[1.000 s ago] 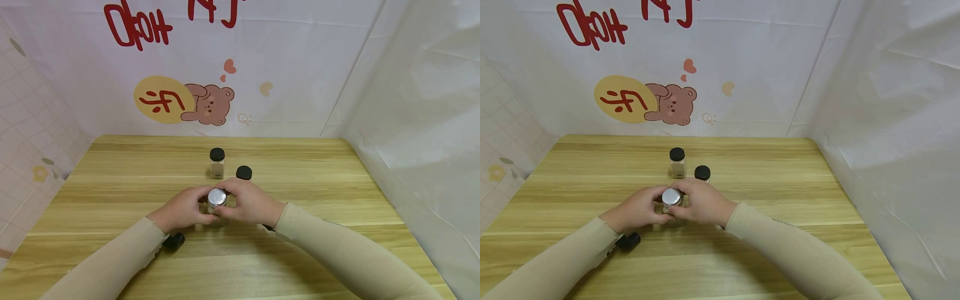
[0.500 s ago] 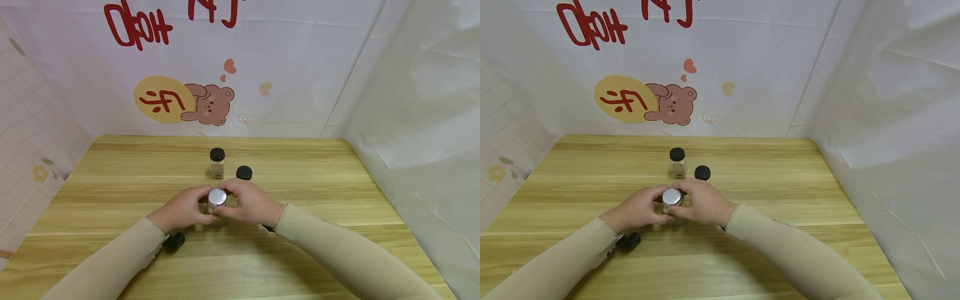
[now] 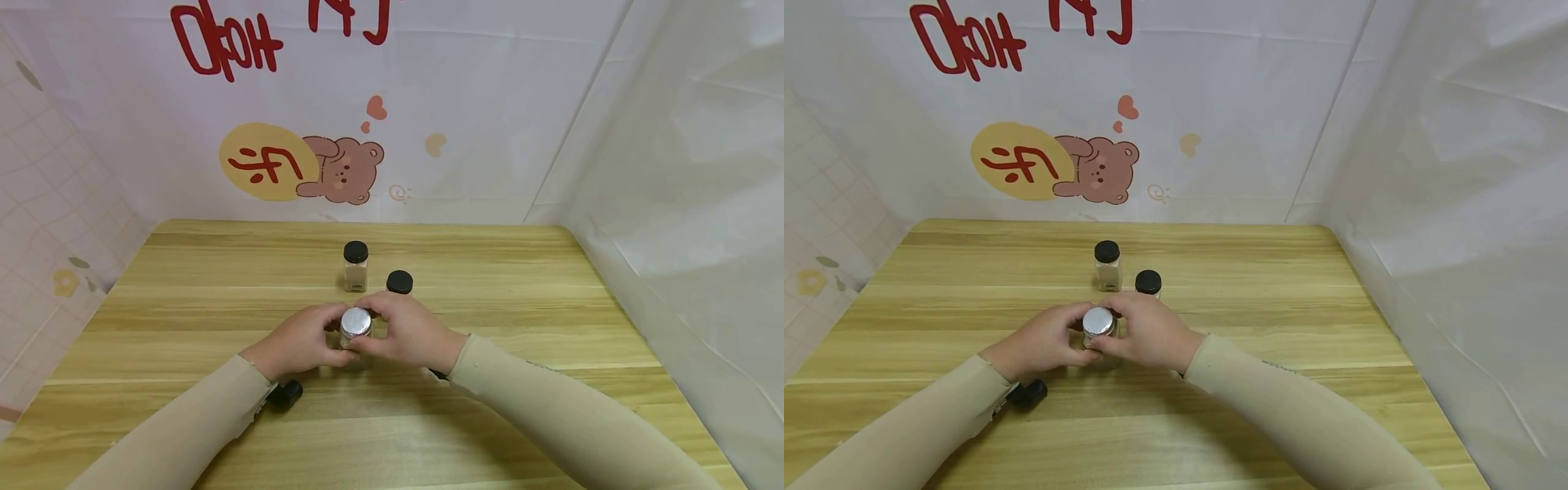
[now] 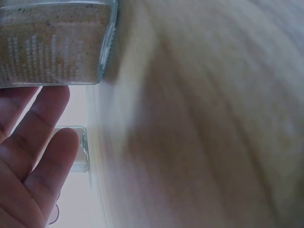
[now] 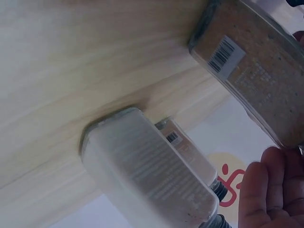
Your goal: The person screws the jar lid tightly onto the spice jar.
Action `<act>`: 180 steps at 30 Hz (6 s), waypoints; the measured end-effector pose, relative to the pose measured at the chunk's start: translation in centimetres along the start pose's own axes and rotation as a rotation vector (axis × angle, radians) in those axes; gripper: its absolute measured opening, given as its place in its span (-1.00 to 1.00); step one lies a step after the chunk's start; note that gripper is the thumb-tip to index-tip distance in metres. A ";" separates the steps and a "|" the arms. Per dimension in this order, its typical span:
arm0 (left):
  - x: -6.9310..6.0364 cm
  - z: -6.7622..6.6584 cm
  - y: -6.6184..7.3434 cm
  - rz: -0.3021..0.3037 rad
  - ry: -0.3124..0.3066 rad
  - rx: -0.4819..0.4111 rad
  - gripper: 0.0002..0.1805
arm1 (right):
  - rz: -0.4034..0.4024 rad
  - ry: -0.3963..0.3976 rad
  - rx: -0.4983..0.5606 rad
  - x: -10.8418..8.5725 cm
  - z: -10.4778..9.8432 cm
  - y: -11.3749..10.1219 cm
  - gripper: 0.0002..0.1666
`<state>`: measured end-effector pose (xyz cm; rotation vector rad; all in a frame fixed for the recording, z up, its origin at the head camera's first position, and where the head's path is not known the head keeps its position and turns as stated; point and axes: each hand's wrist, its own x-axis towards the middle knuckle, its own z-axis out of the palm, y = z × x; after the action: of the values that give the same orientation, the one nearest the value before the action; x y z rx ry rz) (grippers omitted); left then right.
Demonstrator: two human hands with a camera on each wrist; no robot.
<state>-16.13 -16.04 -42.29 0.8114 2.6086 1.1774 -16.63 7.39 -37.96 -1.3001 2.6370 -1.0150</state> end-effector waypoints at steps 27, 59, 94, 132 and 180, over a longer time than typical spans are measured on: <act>0.0 0.0 -0.2 -0.002 -0.015 -0.018 -0.53 | -0.004 -0.008 -0.043 0.2 0.1 0.0 -0.61; 0.0 0.1 -0.2 -0.014 -0.003 -0.016 -0.56 | 0.026 -0.004 -0.002 0.0 0.3 0.2 -0.44; 0.0 0.0 0.1 -0.012 -0.012 -0.030 -0.42 | -0.015 0.004 0.112 -0.2 0.4 0.8 -0.54; 0.0 0.0 -0.1 -0.003 -0.024 -0.032 -0.32 | -0.003 -0.028 0.164 -0.1 0.2 0.8 -0.48; -0.1 0.1 0.0 -0.037 -0.040 -0.088 -0.36 | 0.028 -0.063 0.233 -0.1 0.6 1.1 -0.41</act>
<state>-16.02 -16.01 -42.37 0.7578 2.5089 1.2433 -17.14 7.61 -39.05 -1.2191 2.3973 -1.2126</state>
